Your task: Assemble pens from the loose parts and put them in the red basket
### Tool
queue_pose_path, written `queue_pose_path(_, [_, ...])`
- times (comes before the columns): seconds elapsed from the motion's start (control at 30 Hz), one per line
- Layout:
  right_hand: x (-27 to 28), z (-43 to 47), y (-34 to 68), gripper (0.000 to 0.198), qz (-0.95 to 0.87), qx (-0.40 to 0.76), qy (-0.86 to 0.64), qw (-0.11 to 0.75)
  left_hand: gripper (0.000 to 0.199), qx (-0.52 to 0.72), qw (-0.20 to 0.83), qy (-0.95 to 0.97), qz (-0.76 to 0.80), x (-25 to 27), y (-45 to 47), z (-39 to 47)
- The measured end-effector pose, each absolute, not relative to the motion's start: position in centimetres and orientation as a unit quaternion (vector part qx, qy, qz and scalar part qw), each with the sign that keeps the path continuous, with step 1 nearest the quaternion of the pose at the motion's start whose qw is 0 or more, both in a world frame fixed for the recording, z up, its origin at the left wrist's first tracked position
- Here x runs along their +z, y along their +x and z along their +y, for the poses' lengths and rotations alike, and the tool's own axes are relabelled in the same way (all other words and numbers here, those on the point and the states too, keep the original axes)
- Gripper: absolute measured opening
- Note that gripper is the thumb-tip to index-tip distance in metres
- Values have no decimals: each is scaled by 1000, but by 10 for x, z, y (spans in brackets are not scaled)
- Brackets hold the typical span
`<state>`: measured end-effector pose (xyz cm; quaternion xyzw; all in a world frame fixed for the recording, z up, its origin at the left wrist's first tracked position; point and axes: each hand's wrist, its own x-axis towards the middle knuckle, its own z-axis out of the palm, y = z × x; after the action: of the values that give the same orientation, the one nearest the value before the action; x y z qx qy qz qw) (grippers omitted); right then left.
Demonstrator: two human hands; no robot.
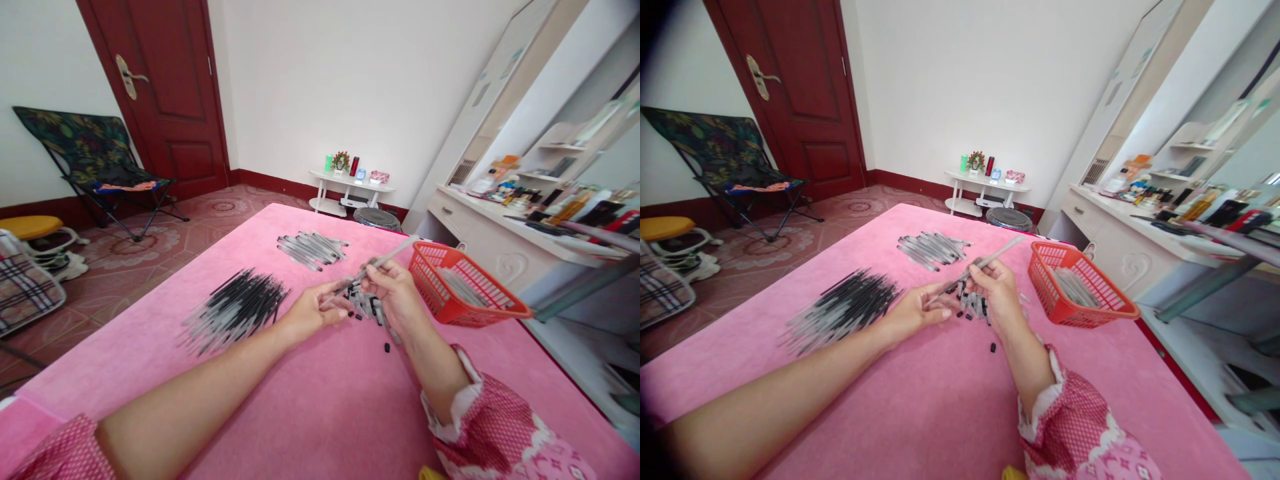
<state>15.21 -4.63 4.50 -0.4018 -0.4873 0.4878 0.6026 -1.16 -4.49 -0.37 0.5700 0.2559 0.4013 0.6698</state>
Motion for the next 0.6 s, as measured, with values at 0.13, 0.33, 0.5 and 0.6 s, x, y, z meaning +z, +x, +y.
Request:
queue_pose_path(0.13, [40,-47,148,21,-525,493,-425,549,44,425,624,602,262,6,-11,-50])
queue_pose_path(0.33, [43,-46,149,18,-515,467,-427,578,30,377,545,660,353,18,-22,-41])
queue_pose_path(0.5, [53,-40,170,16,-408,430,-433,679,24,267,406,766,420,48,-59,-26])
queue_pose_path(0.6, [52,-40,172,18,-417,440,-449,656,30,255,207,782,530,69,-81,-23])
